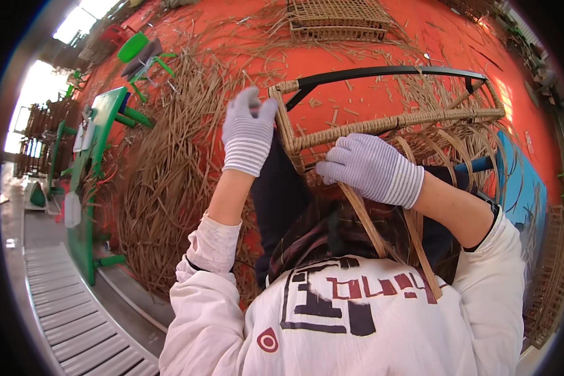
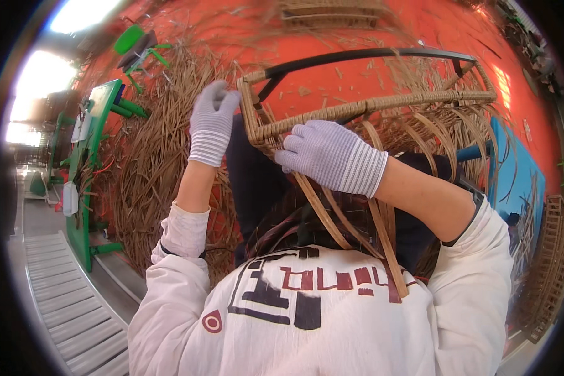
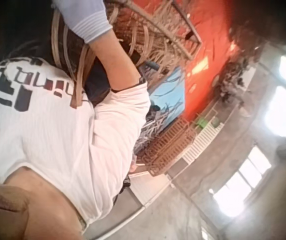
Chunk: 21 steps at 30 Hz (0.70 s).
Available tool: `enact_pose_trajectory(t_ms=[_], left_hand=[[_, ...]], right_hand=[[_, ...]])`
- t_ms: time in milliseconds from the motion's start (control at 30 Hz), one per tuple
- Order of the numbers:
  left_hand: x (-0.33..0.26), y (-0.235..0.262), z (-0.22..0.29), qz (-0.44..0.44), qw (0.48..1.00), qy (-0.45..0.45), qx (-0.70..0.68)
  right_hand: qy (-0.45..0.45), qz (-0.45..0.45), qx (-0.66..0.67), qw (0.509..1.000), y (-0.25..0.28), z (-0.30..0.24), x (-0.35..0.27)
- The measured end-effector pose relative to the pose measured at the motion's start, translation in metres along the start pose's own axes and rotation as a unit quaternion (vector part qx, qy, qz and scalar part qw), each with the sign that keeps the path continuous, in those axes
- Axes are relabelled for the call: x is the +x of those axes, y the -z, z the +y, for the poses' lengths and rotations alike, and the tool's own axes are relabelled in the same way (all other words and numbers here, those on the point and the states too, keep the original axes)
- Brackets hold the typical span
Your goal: Weaving bamboo strips into a furniture frame and securing them with a pneumatic stapler.
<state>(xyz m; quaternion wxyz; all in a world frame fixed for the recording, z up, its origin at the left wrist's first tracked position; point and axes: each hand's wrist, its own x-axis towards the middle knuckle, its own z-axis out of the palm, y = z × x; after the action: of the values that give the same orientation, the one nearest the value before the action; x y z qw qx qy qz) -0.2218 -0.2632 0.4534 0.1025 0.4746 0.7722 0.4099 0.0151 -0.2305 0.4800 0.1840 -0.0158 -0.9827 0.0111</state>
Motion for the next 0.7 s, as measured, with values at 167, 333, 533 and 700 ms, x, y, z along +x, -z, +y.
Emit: enact_pose_trajectory(t_ms=[167, 333, 533, 700], left_hand=[[0.017, -0.028, 0.018, 0.013, 0.989, -0.130, 0.068], [0.016, -0.045, 0.017, -0.037, 0.981, -0.133, 0.133], [0.020, -0.046, 0.013, -0.036, 0.987, -0.104, 0.121], [0.038, -0.058, -0.008, -0.133, 0.970, -0.042, 0.198]], right_hand=[[-0.001, -0.028, 0.048, 0.998, 0.003, 0.002, 0.010], [-0.188, 0.028, 0.307, 0.932, 0.000, 0.028, 0.023], [-0.191, 0.080, 0.327, 0.922, 0.010, 0.039, 0.047], [-0.268, 0.010, 0.383, 0.884, 0.019, 0.037, 0.065]])
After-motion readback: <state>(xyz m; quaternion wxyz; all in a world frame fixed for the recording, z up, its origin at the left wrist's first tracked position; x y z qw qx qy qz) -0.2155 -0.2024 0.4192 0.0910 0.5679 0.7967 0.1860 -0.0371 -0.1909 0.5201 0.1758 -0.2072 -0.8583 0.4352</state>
